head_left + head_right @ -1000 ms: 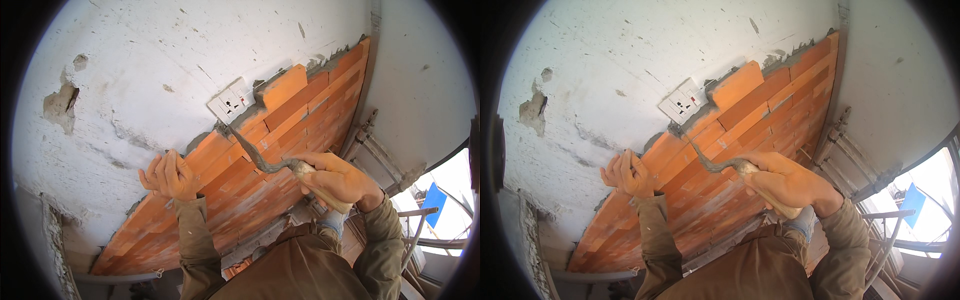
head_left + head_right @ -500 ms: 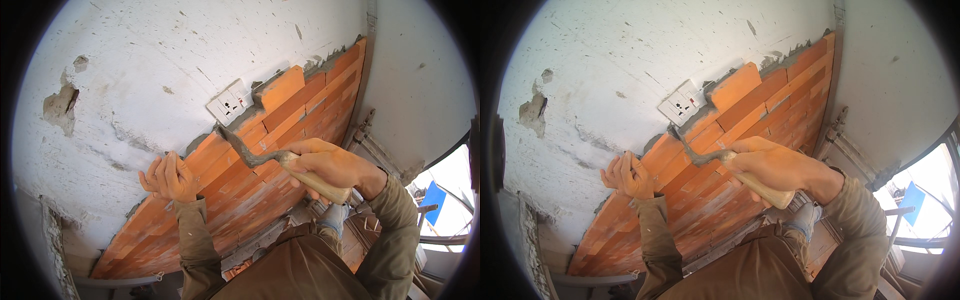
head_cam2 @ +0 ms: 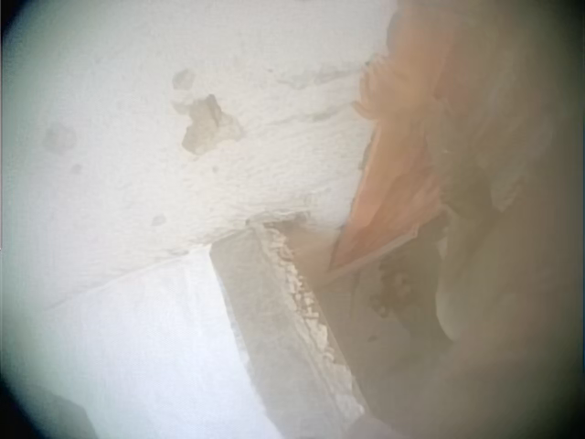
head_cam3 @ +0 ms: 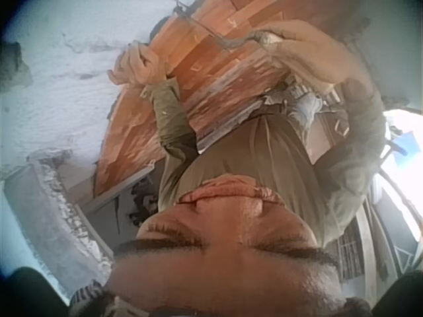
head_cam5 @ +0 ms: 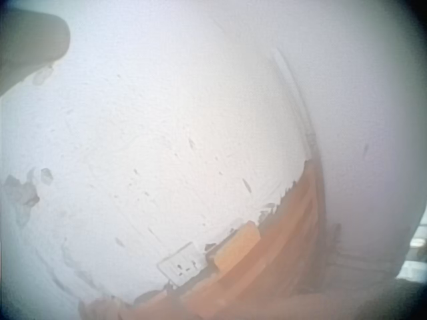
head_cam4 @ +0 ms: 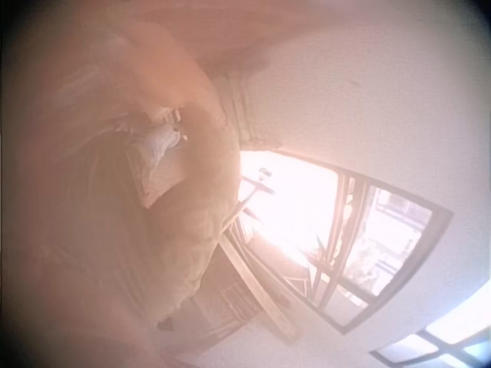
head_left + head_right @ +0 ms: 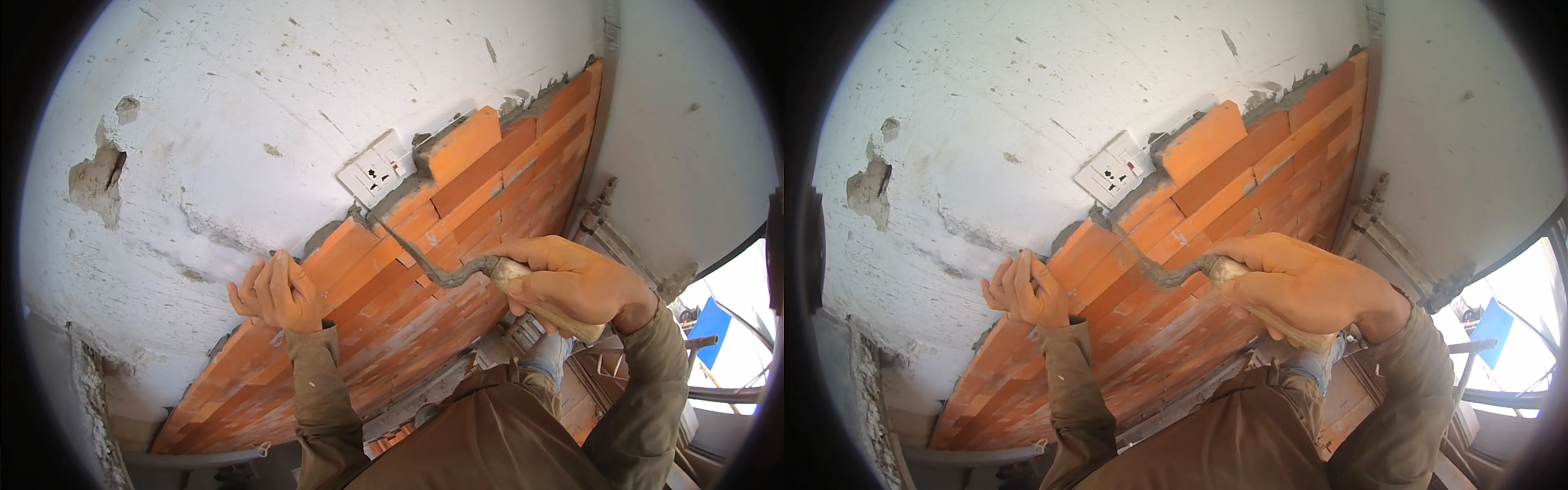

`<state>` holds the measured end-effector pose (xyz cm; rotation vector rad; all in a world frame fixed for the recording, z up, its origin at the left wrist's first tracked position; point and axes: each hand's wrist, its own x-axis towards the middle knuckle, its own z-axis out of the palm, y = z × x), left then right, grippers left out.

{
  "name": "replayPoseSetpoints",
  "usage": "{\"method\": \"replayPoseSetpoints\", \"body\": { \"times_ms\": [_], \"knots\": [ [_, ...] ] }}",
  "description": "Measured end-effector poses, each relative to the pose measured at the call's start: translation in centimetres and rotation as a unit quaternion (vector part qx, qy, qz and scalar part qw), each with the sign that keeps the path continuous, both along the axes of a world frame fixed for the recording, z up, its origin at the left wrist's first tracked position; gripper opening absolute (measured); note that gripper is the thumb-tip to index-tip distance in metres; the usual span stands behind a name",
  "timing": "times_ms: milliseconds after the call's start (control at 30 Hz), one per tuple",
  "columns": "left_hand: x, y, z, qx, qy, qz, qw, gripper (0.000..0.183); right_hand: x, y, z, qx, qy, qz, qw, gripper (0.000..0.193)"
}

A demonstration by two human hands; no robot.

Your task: The person applies mortar to the gaps between orange rectangular tiles on a wall using a trowel. They repeatedly scoop mortar from a bucket and spread it into the joints, smoothing the surface to fill the spaces between the tiles.

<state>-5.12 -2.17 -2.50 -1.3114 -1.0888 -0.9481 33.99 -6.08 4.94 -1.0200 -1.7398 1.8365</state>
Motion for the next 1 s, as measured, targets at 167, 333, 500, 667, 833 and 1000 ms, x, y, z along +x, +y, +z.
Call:
{"method": "replayPoseSetpoints", "body": {
  "times_ms": [167,333,500,667,833,1000],
  "knots": [
    [0.2,0.3,0.1,0.0,-0.001,-0.006,1.0,0.006,0.0,0.8,-0.9,-0.026,0.035,-0.009,0.999,0.045],
    [0.3,0.0,0.3,-0.009,0.003,0.006,1.0,0.007,-0.7,2.3,-1.5,-0.077,0.057,0.013,0.995,0.043],
    [0.2,0.1,0.2,-0.006,-0.001,0.011,1.0,0.011,-1.8,1.7,-1.7,-0.086,0.081,0.037,0.992,0.043],
    [-0.1,-0.1,0.1,-0.003,-0.003,0.013,1.0,0.013,-1.3,0.1,-1.5,-0.084,0.09,0.008,0.992,0.05],
    [0.3,0.2,0.2,0.006,-0.008,-0.011,1.0,0.016,-1.5,-0.9,-3.9,-0.089,0.101,-0.041,0.99,0.055],
    [0.2,0.0,0.1,-0.004,-0.019,-0.026,0.999,0.018,-1.9,-1.7,-4.0,-0.076,0.072,-0.053,0.993,0.055]
  ]
}}
